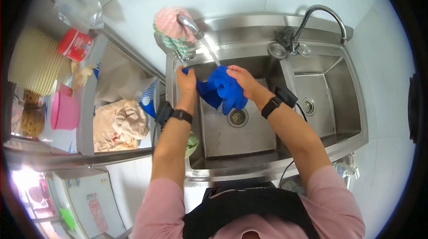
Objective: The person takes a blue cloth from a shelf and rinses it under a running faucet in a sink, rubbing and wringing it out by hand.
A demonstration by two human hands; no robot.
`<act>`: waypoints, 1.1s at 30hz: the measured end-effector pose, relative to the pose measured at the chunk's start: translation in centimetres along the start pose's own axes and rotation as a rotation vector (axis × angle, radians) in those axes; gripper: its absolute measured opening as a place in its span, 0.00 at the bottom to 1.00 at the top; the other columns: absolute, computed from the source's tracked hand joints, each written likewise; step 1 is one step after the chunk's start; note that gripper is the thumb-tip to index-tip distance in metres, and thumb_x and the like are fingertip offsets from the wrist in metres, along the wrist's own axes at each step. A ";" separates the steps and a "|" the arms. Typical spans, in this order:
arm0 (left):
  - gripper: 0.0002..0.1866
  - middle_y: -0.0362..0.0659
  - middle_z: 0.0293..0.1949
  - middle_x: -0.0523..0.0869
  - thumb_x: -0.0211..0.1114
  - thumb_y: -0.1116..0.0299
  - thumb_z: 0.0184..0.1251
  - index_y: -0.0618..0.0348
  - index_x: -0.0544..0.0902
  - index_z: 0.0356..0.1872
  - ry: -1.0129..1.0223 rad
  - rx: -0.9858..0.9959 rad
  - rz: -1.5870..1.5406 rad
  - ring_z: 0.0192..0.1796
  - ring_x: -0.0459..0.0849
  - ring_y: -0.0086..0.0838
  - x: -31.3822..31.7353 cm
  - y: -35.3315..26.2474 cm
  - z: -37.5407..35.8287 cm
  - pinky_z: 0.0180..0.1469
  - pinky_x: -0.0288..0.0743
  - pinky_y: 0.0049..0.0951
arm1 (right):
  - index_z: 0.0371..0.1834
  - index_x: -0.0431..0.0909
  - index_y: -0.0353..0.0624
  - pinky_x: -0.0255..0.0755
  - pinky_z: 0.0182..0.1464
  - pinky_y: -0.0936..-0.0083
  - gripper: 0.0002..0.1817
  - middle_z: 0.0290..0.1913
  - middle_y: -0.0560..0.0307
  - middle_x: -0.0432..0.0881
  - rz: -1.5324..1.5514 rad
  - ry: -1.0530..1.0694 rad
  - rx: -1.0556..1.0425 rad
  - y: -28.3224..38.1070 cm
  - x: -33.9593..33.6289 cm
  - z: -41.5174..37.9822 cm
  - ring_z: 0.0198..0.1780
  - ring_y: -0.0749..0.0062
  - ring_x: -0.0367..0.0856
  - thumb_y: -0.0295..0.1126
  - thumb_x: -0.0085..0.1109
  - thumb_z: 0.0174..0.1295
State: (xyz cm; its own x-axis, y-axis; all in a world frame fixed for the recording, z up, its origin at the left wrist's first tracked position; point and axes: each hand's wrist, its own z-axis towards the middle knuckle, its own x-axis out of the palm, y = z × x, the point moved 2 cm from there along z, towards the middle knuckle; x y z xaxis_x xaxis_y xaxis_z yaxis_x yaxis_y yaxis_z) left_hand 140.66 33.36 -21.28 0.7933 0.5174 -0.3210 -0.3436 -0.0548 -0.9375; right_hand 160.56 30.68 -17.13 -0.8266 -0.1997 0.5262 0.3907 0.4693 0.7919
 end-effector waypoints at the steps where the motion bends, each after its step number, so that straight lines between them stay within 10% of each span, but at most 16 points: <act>1: 0.19 0.54 0.37 0.75 0.59 0.69 0.44 0.61 0.72 0.42 -0.223 0.135 0.193 0.39 0.74 0.39 -0.3 0.0 -1.0 0.43 0.67 0.32 | 0.35 0.70 0.39 0.70 0.35 0.76 0.09 0.33 0.60 0.74 0.026 0.008 -0.050 -0.1 -0.2 0.6 0.32 0.75 0.73 0.32 0.49 0.55; 5: 0.20 0.54 0.48 0.71 0.59 0.65 0.46 0.59 0.73 0.44 -0.111 0.035 0.617 0.50 0.69 0.42 1.3 -2.3 -7.6 0.49 0.63 0.36 | 0.33 0.70 0.39 0.69 0.35 0.77 0.08 0.31 0.60 0.74 0.167 0.041 -0.063 -0.3 0.1 2.0 0.31 0.76 0.73 0.32 0.49 0.55; 8: 0.17 0.52 0.47 0.72 0.53 0.59 0.51 0.57 0.74 0.41 0.269 -0.380 -0.258 0.51 0.69 0.42 3.8 -1.3 -8.6 0.50 0.62 0.40 | 0.32 0.70 0.39 0.69 0.36 0.77 0.08 0.29 0.60 0.74 0.185 0.046 -0.101 0.2 0.7 0.6 0.32 0.76 0.73 0.33 0.49 0.54; 10: 0.19 0.49 0.43 0.75 0.45 0.54 0.55 0.57 0.74 0.39 0.667 -1.156 -0.722 0.48 0.72 0.40 3.7 -4.2 -9.1 0.50 0.64 0.38 | 0.30 0.70 0.39 0.68 0.37 0.78 0.10 0.28 0.59 0.73 0.061 0.123 0.039 0.5 1.2 -1.4 0.33 0.75 0.72 0.35 0.53 0.51; 14: 0.21 0.45 0.38 0.78 0.43 0.54 0.56 0.61 0.74 0.37 0.755 -0.872 -1.188 0.42 0.76 0.37 3.9 -4.6 -6.2 0.48 0.68 0.36 | 0.40 0.66 0.39 0.66 0.35 0.82 0.21 0.33 0.55 0.73 -0.557 -0.060 -0.173 -1.7 -2.0 -2.0 0.35 0.74 0.73 0.39 0.58 0.48; 17: 0.18 0.44 0.36 0.79 0.43 0.57 0.57 0.60 0.74 0.37 0.789 -0.896 -1.095 0.41 0.76 0.35 3.7 -4.5 -6.0 0.47 0.68 0.36 | 0.45 0.64 0.40 0.67 0.37 0.81 0.24 0.35 0.55 0.73 -0.498 -0.054 0.100 -1.3 -2.8 -2.8 0.36 0.73 0.73 0.40 0.58 0.49; 20: 0.15 0.43 0.37 0.79 0.46 0.59 0.59 0.59 0.74 0.38 0.805 -0.874 -0.805 0.40 0.77 0.32 3.6 -5.9 -7.0 0.46 0.70 0.34 | 0.44 0.66 0.40 0.68 0.38 0.81 0.22 0.36 0.57 0.74 -0.072 0.054 0.121 -0.1 -1.1 -3.0 0.36 0.74 0.74 0.40 0.58 0.50; 33: 0.19 0.35 0.26 0.77 0.48 0.51 0.60 0.58 0.76 0.31 0.883 -0.462 -0.160 0.27 0.74 0.17 1.1 -6.7 -4.3 0.29 0.68 0.19 | 0.37 0.70 0.42 0.68 0.38 0.76 0.16 0.35 0.60 0.75 0.042 -0.067 0.117 -2.3 -1.4 0.5 0.38 0.75 0.73 0.41 0.56 0.51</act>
State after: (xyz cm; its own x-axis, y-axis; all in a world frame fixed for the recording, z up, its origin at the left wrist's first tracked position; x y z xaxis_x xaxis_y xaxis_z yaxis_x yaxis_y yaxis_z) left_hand 145.96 30.58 -15.96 0.9658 -0.2592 0.0044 -0.1201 -0.4624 -0.8785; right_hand 160.64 30.33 -19.82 -0.8375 -0.1216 0.5327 0.3785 0.5741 0.7261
